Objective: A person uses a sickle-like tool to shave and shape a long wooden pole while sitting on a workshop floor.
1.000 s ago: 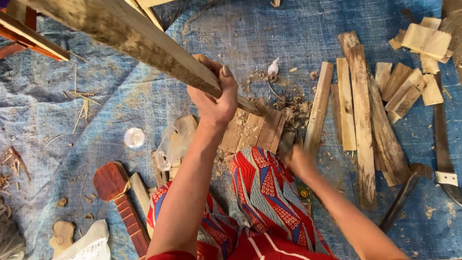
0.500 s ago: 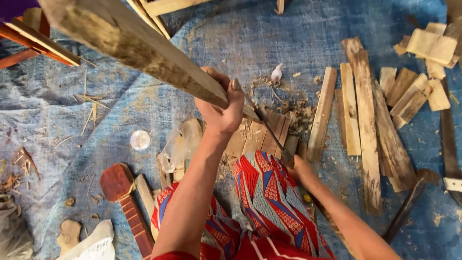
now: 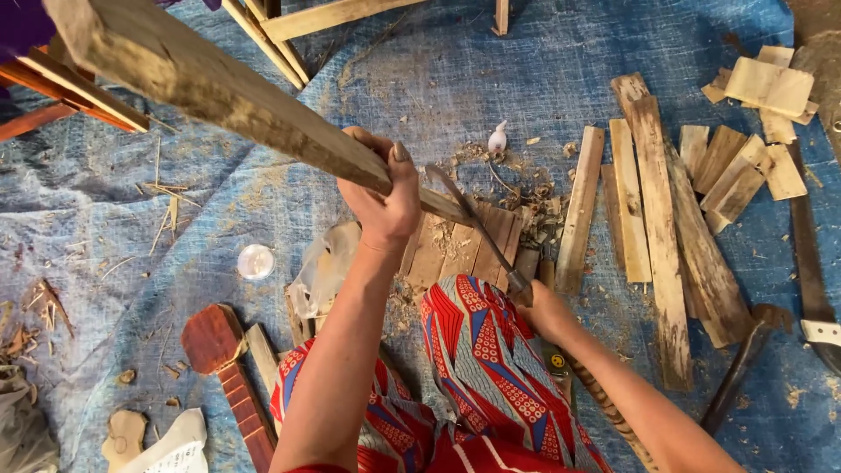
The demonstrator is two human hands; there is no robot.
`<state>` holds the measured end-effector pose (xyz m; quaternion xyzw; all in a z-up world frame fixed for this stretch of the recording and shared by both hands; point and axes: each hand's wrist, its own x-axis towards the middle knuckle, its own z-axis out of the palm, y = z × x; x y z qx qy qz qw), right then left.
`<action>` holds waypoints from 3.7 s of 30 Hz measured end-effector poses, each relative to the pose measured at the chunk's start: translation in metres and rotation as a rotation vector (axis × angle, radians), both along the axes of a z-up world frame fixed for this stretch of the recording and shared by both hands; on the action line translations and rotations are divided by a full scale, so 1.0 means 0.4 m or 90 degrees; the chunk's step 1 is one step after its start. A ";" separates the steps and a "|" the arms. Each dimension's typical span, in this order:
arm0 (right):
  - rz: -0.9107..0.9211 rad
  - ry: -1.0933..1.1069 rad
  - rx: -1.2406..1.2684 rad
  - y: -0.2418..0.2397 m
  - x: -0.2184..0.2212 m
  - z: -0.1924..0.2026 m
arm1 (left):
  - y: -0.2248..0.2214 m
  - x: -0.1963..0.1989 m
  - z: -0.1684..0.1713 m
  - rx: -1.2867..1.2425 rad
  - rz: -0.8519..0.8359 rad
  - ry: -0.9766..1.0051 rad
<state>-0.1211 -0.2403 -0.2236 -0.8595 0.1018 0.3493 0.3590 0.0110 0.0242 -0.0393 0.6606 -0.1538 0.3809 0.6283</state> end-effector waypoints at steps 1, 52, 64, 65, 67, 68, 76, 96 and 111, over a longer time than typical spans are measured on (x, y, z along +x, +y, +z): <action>0.001 0.002 -0.001 0.007 0.008 0.017 | 0.001 0.002 0.008 -0.001 0.001 0.002; 0.042 -0.130 -0.167 -0.038 0.017 -0.197 | -0.044 0.000 0.068 -0.017 -0.039 -0.013; -0.063 0.013 0.036 -0.026 -0.013 -0.165 | -0.049 -0.017 0.076 0.044 -0.033 0.009; -0.051 0.003 0.050 -0.015 -0.014 -0.103 | -0.044 -0.017 0.074 0.038 -0.024 0.002; -0.037 -0.012 0.065 -0.006 -0.005 -0.049 | -0.035 -0.006 0.058 0.032 -0.014 -0.010; 0.007 -0.040 0.002 -0.008 -0.002 -0.056 | -0.029 -0.001 0.042 0.029 -0.005 -0.014; -0.106 -0.212 0.010 0.019 0.021 0.221 | -0.025 0.012 0.040 0.024 0.021 -0.017; -0.124 0.078 0.159 -0.064 0.003 -0.133 | -0.069 -0.029 0.085 0.043 0.002 -0.013; 0.088 -0.121 -0.240 -0.056 0.022 -0.276 | -0.039 -0.008 0.096 0.040 -0.002 -0.003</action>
